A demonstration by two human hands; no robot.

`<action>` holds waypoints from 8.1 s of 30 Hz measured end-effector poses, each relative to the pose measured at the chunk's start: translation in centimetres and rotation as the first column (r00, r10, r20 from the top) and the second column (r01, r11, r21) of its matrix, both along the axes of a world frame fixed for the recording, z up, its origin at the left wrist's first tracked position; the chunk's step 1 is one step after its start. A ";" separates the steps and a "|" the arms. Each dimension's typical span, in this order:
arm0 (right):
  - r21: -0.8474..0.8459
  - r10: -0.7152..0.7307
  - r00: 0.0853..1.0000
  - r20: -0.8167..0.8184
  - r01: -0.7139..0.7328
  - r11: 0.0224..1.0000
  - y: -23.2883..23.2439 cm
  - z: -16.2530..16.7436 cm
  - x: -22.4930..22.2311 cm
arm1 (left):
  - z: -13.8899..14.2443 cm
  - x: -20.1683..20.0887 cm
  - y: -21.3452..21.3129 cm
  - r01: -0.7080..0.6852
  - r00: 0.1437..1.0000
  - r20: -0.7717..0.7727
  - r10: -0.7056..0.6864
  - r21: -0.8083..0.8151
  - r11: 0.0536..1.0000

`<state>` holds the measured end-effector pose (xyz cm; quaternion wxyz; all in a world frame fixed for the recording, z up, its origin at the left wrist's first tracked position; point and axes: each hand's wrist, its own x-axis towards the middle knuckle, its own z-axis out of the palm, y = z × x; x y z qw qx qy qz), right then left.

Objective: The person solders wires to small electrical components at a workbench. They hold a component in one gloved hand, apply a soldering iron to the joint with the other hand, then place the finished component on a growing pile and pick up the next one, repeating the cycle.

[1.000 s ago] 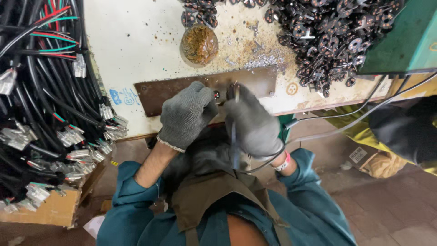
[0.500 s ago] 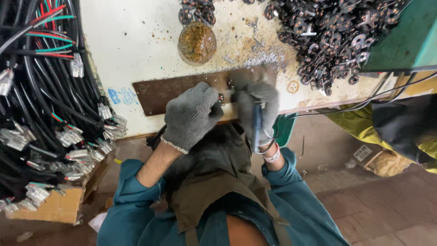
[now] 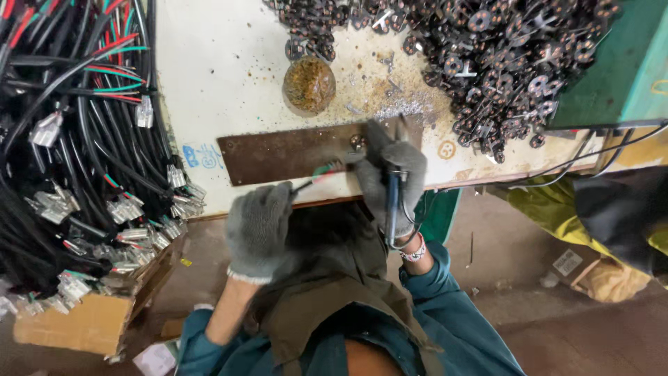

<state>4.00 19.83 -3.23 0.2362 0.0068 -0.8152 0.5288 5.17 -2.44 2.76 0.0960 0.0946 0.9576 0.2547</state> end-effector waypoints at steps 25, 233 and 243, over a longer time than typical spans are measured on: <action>-0.131 0.083 0.992 0.093 -0.071 0.989 -0.4 0.5 0.1 | 2.6 -0.8 -15.0 -0.633 0.768 -0.333 0.547 -0.262 0.729; 0.308 0.364 0.895 0.260 -0.434 0.847 3.0 2.5 1.0 | -2.0 -6.4 3.7 0.187 0.982 -0.062 -0.176 0.293 0.938; 0.328 0.370 0.905 0.208 -0.421 0.846 2.6 3.4 0.4 | -2.3 -6.3 3.6 0.186 0.983 -0.053 -0.178 0.290 0.939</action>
